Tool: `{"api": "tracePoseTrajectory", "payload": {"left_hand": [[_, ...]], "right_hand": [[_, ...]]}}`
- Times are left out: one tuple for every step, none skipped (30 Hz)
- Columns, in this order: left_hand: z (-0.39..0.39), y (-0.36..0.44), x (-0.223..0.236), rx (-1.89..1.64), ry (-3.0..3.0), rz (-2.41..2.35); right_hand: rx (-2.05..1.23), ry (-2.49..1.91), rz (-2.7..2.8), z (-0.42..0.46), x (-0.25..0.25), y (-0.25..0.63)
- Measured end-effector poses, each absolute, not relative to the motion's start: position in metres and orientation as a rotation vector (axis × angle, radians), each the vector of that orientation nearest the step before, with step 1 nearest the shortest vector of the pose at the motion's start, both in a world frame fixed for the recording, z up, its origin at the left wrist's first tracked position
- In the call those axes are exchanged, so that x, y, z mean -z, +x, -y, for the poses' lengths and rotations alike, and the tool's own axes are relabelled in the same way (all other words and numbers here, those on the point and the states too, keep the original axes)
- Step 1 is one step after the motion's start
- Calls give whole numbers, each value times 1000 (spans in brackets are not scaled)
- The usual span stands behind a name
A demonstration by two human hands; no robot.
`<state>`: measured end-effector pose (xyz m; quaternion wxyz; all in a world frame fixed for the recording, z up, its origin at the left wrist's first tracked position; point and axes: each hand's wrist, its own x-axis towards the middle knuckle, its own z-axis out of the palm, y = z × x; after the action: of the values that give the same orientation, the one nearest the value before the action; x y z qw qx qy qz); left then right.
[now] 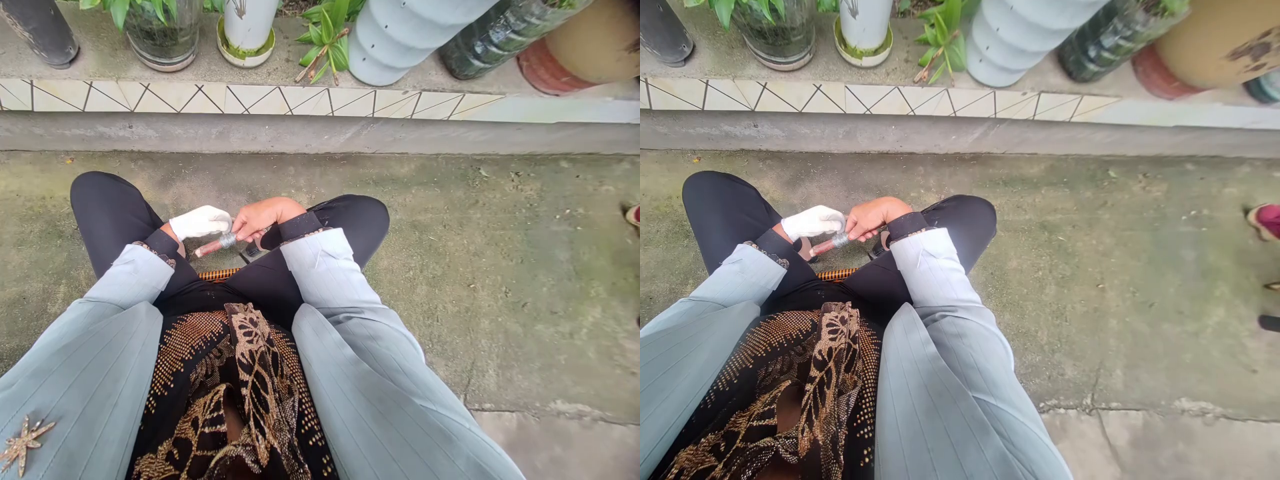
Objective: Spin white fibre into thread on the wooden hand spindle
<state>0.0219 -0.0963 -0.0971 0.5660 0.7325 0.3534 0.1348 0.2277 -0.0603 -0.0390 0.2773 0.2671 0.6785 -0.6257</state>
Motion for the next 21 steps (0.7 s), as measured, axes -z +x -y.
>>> {"api": "tracePoseTrajectory", "payload": {"left_hand": [[95, 21, 99, -391, 1643, -849], [93, 19, 100, -483, 1556, -877], [91, 18, 101, -574, 1469, -899], [89, 17, 103, -650, 1394, -906], [88, 16, 103, -698, 1336, -900], [87, 16, 104, -714, 1301, -888], [86, 16, 103, -699, 1286, -877], [86, 17, 103, -667, 1286, -874], [87, 18, 102, -633, 1291, -879], [88, 20, 100, -598, 1303, -886], [89, 21, 99, -567, 1323, -893], [90, 22, 97, -542, 1350, -897], [91, 23, 96, -518, 1385, -895], [92, 24, 94, -491, 1426, -892], [93, 24, 94, -460, 1472, -891], [94, 24, 93, -426, 1523, -895], [94, 23, 93, -390, 1579, -905], [95, 23, 94, -359, 1637, -922], [95, 22, 95, -336, 1699, -943], [95, 22, 96, -321, 1764, -966], [94, 21, 97, -307, 1828, -988]], "right_hand": [[1800, 729, -1896, 59, 35, 232], [1924, 794, -1988, 58, 30, 236], [2038, 923, -2086, 56, 25, 241], [2121, 1092, -2171, 55, 21, 244], [2161, 1285, -2229, 52, 19, 247], [2154, 1479, -2257, 50, 19, 248], [2103, 1655, -2262, 48, 20, 248], [2018, 1801, -2252, 45, 24, 248], [1909, 1920, -2237, 42, 28, 247], [1785, 2009, -2222, 39, 33, 246], [1648, 2067, -2211, 37, 38, 244], [1493, 2094, -2204, 35, 43, 243], [1328, 2093, -2198, 33, 47, 242], [1166, 2066, -2191, 33, 51, 241], [1025, 2020, -2182, 32, 54, 239], [915, 1963, -2169, 33, 57, 238], [841, 1899, -2153, 33, 59, 236], [803, 1831, -2133, 34, 62, 234], [788, 1760, -2105, 35, 63, 231], [779, 1688, -2075, 36, 65, 229], [765, 1615, -2047, 38, 65, 227]]}}
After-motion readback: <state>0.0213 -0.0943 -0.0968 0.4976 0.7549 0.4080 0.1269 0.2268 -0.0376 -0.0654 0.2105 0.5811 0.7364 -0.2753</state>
